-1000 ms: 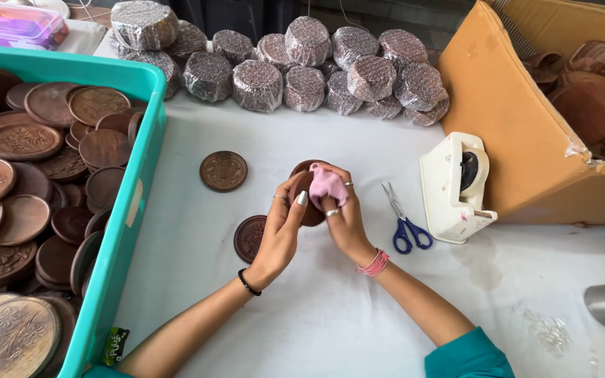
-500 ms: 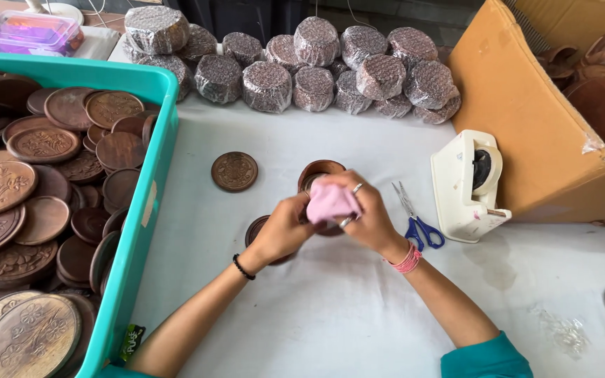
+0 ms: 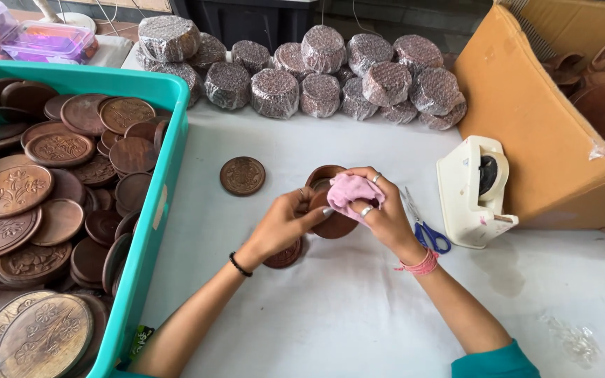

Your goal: Clean and inspect wooden carvings using a cloth.

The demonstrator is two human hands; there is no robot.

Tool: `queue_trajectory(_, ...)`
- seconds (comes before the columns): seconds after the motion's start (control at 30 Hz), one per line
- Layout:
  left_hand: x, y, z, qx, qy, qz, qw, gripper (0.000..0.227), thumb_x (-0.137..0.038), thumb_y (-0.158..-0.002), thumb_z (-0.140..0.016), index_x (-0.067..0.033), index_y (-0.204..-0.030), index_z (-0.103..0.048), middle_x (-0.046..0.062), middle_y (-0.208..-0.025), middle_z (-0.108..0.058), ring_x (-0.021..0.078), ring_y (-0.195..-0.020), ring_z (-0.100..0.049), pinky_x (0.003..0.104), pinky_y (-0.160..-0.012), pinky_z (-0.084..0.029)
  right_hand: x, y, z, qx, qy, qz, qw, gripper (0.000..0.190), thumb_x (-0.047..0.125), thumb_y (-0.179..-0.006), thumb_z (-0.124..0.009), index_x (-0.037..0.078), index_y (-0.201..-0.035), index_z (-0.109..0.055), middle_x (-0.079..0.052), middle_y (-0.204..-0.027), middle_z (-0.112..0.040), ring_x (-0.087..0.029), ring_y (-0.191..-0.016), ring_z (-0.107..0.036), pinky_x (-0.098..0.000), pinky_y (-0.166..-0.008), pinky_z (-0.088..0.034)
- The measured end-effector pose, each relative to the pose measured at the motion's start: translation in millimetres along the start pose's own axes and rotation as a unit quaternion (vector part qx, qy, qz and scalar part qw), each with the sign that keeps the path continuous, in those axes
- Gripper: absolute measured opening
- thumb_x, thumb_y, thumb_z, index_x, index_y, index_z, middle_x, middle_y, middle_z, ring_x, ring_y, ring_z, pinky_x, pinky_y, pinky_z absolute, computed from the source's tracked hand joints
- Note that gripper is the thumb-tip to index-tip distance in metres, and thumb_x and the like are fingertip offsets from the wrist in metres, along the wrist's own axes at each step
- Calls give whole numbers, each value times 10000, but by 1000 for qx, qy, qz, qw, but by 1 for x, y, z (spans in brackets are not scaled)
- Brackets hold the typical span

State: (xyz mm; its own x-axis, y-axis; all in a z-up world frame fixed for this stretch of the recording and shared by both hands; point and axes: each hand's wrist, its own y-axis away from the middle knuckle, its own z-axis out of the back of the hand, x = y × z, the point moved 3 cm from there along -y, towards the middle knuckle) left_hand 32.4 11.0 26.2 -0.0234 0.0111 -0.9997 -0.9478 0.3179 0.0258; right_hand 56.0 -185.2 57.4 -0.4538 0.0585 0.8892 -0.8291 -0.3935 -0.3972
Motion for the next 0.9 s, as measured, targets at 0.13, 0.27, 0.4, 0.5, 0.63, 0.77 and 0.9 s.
queue_trajectory(0.13, 11, -6, -4, -20, 133, -79, 988, 321, -182, -1003, -639, 57, -1215, -615, 91, -1069, -734, 116, -962, -706, 287, -846, -615, -13, 6, -12, -69, -93, -53, 992, 299, 30, -971, -589, -8, -1267, -596, -32, -1155, -656, -88, -1056, -597, -263, -952, -514)
queue_trajectory(0.27, 2, -6, 7, -88, 165, -113, 976, 365, -170, -1008, -630, 75, -1276, -591, 113, -1139, -728, 143, -1005, -708, 317, -879, -621, -19, 15, -26, -115, -136, -63, 982, 336, 11, -987, -597, -5, -1322, -599, -44, -1181, -648, -91, -1094, -598, -259, -984, -497)
queue_trajectory(0.4, 15, -8, 1, -153, 147, -176, 961, 476, -269, -1068, -552, -7, -1459, -476, 129, -1317, -625, 178, -1182, -615, 339, -985, -561, 27, 19, -43, -81, -21, -23, 996, 516, 61, -899, -638, 34, -1391, -488, -100, -1406, -566, -160, -1166, -623, -333, -903, -579)
queue_trajectory(0.5, -5, 2, -25, -74, 367, -44, 926, 560, -463, -988, -401, -317, -1518, -296, 30, -1414, -542, 198, -1265, -575, 366, -1012, -538, 4, 38, -52, -13, 176, 192, 965, 522, 40, -1014, -541, 27, -1528, -448, -169, -1552, -537, -353, -1461, -538, -440, -1225, -431)
queue_trajectory(0.63, 13, 8, -41, 91, 485, -91, 865, 735, -635, -1187, -333, 36, -1486, -355, 210, -1340, -533, 360, -1236, -567, 463, -1070, -503, 20, 37, -63, 29, 246, 252, 935, 739, 175, -858, -701, 9, -1517, -411, -218, -1557, -466, -470, -1465, -434, -522, -1220, -344)
queue_trajectory(0.77, -2, 8, -30, -19, 454, -40, 890, 797, -655, -994, -325, -164, -1619, -277, 75, -1504, -512, 231, -1354, -529, 408, -1112, -458, -10, 39, -55, 42, 266, 169, 948, 625, 170, -935, -707, 48, -1501, -470, -179, -1516, -539, -378, -1438, -526, -462, -1194, -437)
queue_trajectory(0.9, 2, 4, -22, -6, 429, -120, 895, 710, -551, -1020, -354, -202, -1621, -212, 172, -1449, -489, 306, -1297, -527, 464, -1102, -451, -34, 46, -51, 47, 307, 192, 931, 741, 19, -834, -630, 59, -1549, -439, -135, -1551, -517, -367, -1473, -513, -466, -1244, -442)
